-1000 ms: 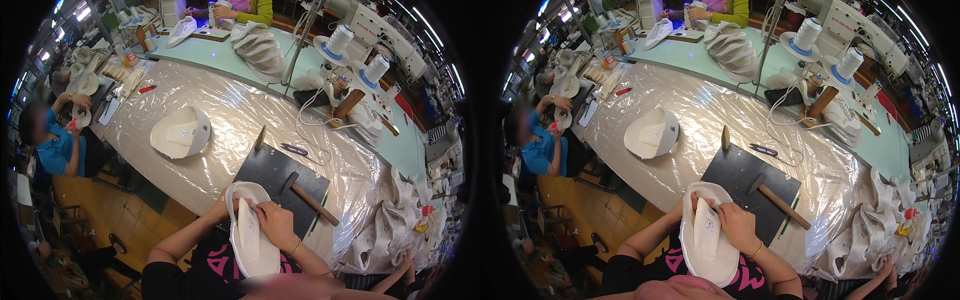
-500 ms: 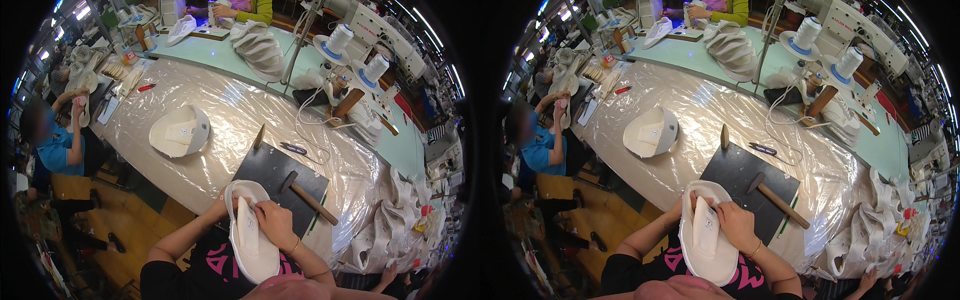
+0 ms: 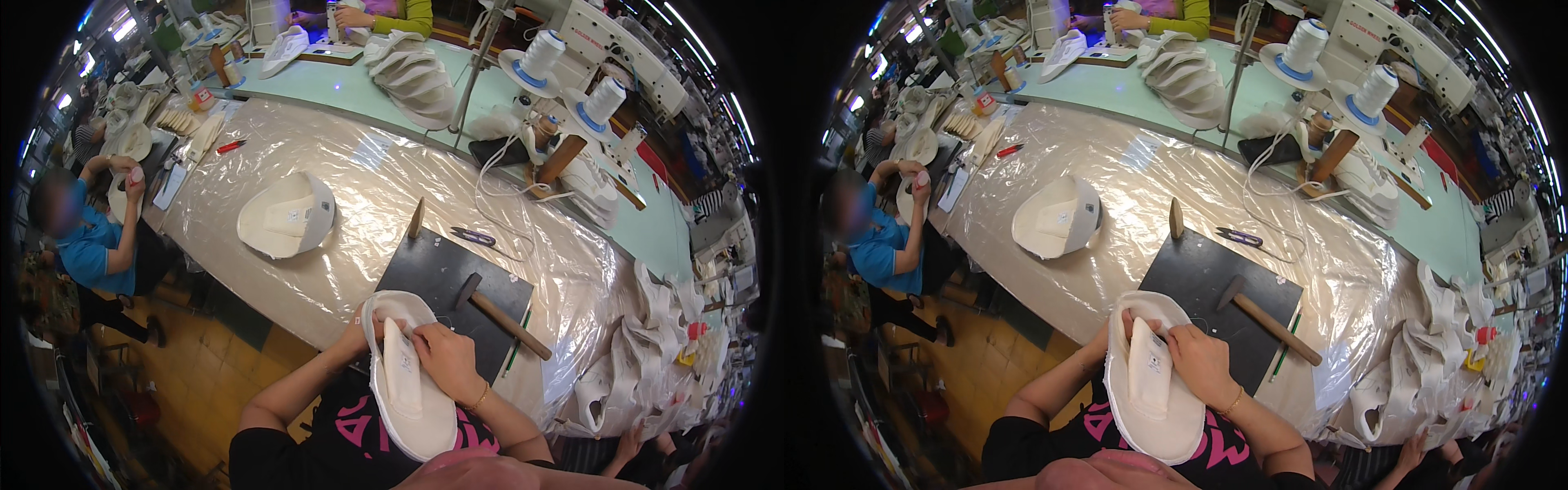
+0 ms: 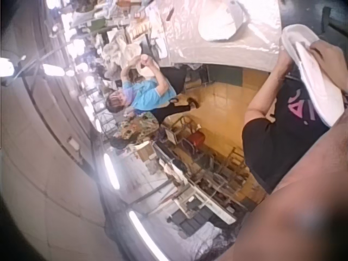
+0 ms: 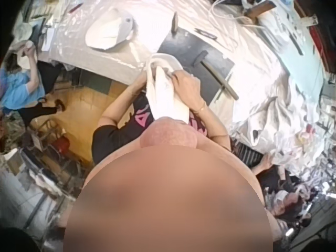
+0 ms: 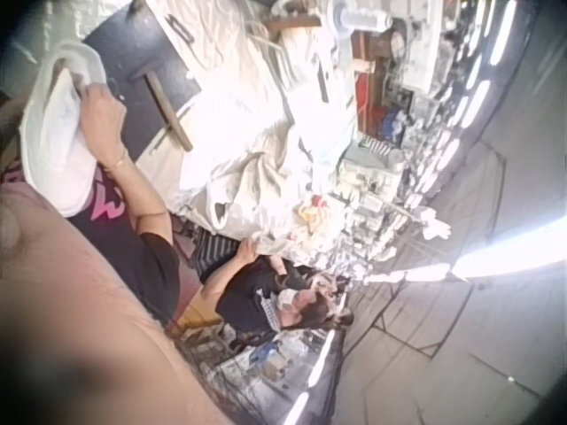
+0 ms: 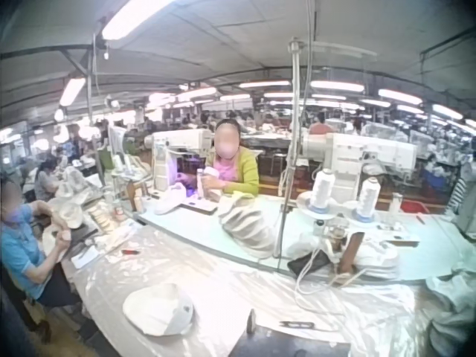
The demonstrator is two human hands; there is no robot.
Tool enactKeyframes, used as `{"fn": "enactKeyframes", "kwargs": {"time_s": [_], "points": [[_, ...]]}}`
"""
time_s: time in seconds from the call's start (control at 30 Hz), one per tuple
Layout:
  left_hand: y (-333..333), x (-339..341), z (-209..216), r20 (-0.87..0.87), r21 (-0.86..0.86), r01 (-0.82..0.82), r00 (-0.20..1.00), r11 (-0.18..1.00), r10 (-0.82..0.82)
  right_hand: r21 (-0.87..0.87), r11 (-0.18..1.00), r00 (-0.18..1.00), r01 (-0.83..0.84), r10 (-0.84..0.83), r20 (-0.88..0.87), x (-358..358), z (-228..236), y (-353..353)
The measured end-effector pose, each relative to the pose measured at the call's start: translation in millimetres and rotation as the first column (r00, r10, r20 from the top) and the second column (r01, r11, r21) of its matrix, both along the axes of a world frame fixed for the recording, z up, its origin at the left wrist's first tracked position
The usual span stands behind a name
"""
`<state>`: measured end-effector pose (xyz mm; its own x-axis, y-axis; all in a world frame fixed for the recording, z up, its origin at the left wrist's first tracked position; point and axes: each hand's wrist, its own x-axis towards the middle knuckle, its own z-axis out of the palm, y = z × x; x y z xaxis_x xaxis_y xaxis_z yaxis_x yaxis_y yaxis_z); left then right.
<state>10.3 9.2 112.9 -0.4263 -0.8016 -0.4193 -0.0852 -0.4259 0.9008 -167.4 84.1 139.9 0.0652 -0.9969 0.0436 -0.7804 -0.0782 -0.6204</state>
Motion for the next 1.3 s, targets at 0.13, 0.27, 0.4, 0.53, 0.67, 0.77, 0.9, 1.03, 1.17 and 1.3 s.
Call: {"fn": "enactKeyframes", "kwargs": {"time_s": [0.13, 0.27, 0.4, 0.53, 0.67, 0.77, 0.9, 1.03, 1.17, 1.3], "points": [[2, 1, -10, 0.023, 0.052, -0.017, 1.0, 0.998, 0.015, 0.006, 1.0, 1.0, 0.0, 0.0, 0.005, 0, -1, 0], [1, 3, -20, 0.053, 0.047, 0.009, 0.999, 0.999, -0.011, -0.073, 0.997, 1.0, -0.026, 0.026, 0.009, -1, -4, 1], [2, 3, -19, 0.128, 0.074, 0.014, 0.991, 0.997, -0.024, -0.094, 0.995, 0.999, -0.041, 0.04, -0.013, -2, -8, 1], [8, 1, -20, -0.022, 0.147, -0.06, 0.998, 0.987, 0.064, -0.067, 0.997, 0.998, -0.035, 0.031, -0.058, -2, -13, 2], [16, 2, -31, -0.047, 0.076, -0.137, 0.989, 0.988, 0.141, -0.04, 0.999, 0.997, -0.035, 0.032, -0.07, -2, -19, 3], [16, 5, -39, -0.072, 0.272, -0.171, 0.978, 0.947, 0.198, -0.062, 0.997, 0.994, -0.036, 0.029, -0.103, -2, -21, 3], [18, 10, -32, -0.151, 0.423, -0.041, 0.982, 0.905, 0.115, -0.08, 0.996, 0.993, -0.041, 0.032, -0.113, -2, -21, 3], [15, 0, -17, -0.016, 0.263, -0.075, 0.997, 0.962, 0.082, -0.046, 0.998, 0.995, -0.032, 0.027, -0.101, -4, -20, 3], [13, -13, -13, 0.102, 0.26, -0.204, 0.978, 0.944, 0.183, -0.054, 0.998, 0.993, -0.042, 0.036, -0.115, -6, -21, 0], [8, -12, -22, -0.057, 0.198, -0.123, 0.989, 0.973, 0.137, -0.028, 0.999, 0.992, -0.038, 0.035, -0.119, -6, -20, -2]]}}
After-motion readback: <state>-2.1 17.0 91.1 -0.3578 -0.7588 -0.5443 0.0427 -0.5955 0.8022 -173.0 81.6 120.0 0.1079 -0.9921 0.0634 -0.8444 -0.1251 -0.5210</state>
